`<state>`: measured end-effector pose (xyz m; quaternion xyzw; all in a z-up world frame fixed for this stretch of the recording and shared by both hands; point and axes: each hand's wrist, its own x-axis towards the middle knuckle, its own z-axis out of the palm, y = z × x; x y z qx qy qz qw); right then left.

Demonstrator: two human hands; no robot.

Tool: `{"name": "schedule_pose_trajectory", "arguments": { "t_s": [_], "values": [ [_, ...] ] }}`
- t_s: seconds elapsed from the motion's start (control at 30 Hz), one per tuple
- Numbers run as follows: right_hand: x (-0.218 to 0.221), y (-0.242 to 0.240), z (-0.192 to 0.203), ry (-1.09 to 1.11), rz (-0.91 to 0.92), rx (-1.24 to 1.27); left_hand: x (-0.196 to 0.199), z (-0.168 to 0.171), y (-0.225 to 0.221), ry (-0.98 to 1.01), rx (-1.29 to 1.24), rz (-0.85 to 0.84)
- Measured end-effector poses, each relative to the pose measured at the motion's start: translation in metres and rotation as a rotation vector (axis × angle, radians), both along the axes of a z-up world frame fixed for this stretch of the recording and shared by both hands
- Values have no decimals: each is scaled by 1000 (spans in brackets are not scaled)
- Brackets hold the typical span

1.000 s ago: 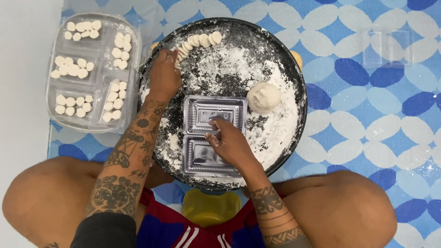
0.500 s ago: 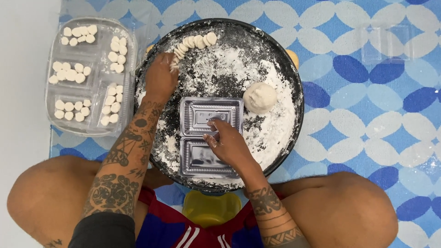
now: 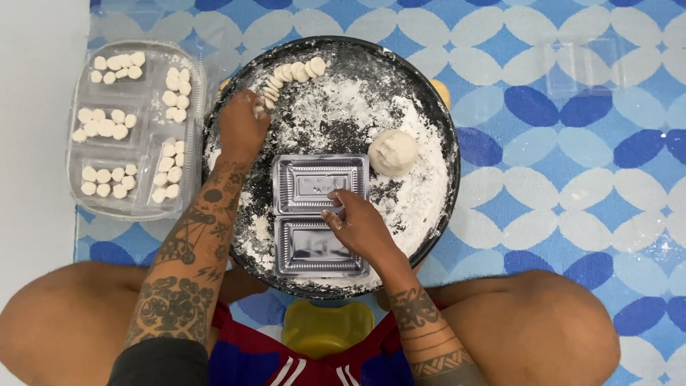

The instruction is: The person places small white round mochi-like items into a plastic container by hand, dusting them with white powder from a large tray.

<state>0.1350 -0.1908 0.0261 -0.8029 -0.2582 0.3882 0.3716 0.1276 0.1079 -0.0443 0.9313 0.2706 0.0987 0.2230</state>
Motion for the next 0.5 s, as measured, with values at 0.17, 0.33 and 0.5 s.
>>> {"name": "schedule_pose_trajectory", "arguments": {
  "t_s": [0.17, 0.33, 0.5],
  "values": [
    [-3, -3, -5, -8, 16, -14, -15, -4, 1, -100, -144, 63],
    [-9, -3, -7, -45, 52, -25, -28, 1, -3, -191, -325, 176],
    [-12, 0, -6, -31, 76, -15, -52, 31, -35, -324, -611, 338]
  ]
}}
